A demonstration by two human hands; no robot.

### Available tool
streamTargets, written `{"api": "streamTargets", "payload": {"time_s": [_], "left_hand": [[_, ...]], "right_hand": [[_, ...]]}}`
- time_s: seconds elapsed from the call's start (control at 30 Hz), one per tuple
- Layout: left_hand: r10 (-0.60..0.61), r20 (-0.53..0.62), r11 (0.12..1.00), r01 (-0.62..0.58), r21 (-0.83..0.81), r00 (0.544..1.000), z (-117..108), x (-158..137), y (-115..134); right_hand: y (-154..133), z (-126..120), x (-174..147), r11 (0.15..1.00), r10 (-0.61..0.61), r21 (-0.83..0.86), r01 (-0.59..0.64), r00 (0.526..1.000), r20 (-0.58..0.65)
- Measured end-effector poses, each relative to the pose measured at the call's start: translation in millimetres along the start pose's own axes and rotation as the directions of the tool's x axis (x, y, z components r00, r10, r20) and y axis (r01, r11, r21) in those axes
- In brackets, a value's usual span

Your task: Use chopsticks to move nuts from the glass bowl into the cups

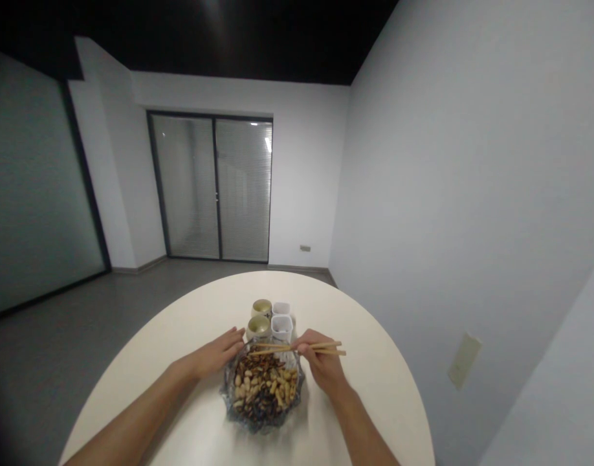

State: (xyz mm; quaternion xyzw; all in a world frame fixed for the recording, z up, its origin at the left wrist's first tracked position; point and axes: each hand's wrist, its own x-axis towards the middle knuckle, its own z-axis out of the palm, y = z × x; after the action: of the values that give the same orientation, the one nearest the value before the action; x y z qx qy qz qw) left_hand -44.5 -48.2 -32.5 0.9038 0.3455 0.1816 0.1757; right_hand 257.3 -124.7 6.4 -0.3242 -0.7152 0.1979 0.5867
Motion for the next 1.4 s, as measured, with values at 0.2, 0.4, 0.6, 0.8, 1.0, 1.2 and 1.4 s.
{"api": "streamTargets", "payload": {"time_s": [0.2, 0.4, 0.6, 0.8, 1.0, 1.2, 1.4], "left_hand": [[-0.015, -0.011, 1.000, 0.014, -0.018, 1.000, 3.3, 3.0, -3.4], [-0.026, -0.003, 0.999, 0.026, -0.028, 1.000, 2.5, 2.7, -2.3], [-0.011, -0.020, 0.999, 0.010, -0.047, 1.000, -0.3, 2.1, 2.4], [-0.030, 0.000, 0.999, 0.030, -0.039, 1.000, -2.2, 1.0, 5.3], [-0.018, -0.004, 0.999, 0.018, -0.028, 1.000, -1.0, 1.8, 5.2], [-0.017, -0.012, 1.000, 0.017, -0.023, 1.000, -0.1, 0.9, 4.7], [-0.032, -0.015, 0.998, 0.032, -0.050, 0.999, 0.3, -1.6, 4.4]], "right_hand": [[9.2, 1.3, -2.4, 0.999, 0.032, -0.039, -0.028, 0.996, 0.085], [3.7, 0.8, -0.1, 0.999, 0.042, -0.011, -0.042, 0.999, 0.020], [4.5, 0.4, -1.2, 0.995, 0.060, -0.084, -0.053, 0.994, 0.090], [5.8, 0.5, -2.2, 0.995, 0.073, -0.075, -0.067, 0.994, 0.086], [1.2, 1.5, -2.1, 0.992, 0.101, -0.080, -0.093, 0.990, 0.102], [-1.0, 0.9, -1.7, 0.992, 0.108, -0.078, -0.102, 0.991, 0.076], [-5.1, -0.5, -1.7, 0.987, 0.142, -0.077, -0.138, 0.989, 0.043]]}}
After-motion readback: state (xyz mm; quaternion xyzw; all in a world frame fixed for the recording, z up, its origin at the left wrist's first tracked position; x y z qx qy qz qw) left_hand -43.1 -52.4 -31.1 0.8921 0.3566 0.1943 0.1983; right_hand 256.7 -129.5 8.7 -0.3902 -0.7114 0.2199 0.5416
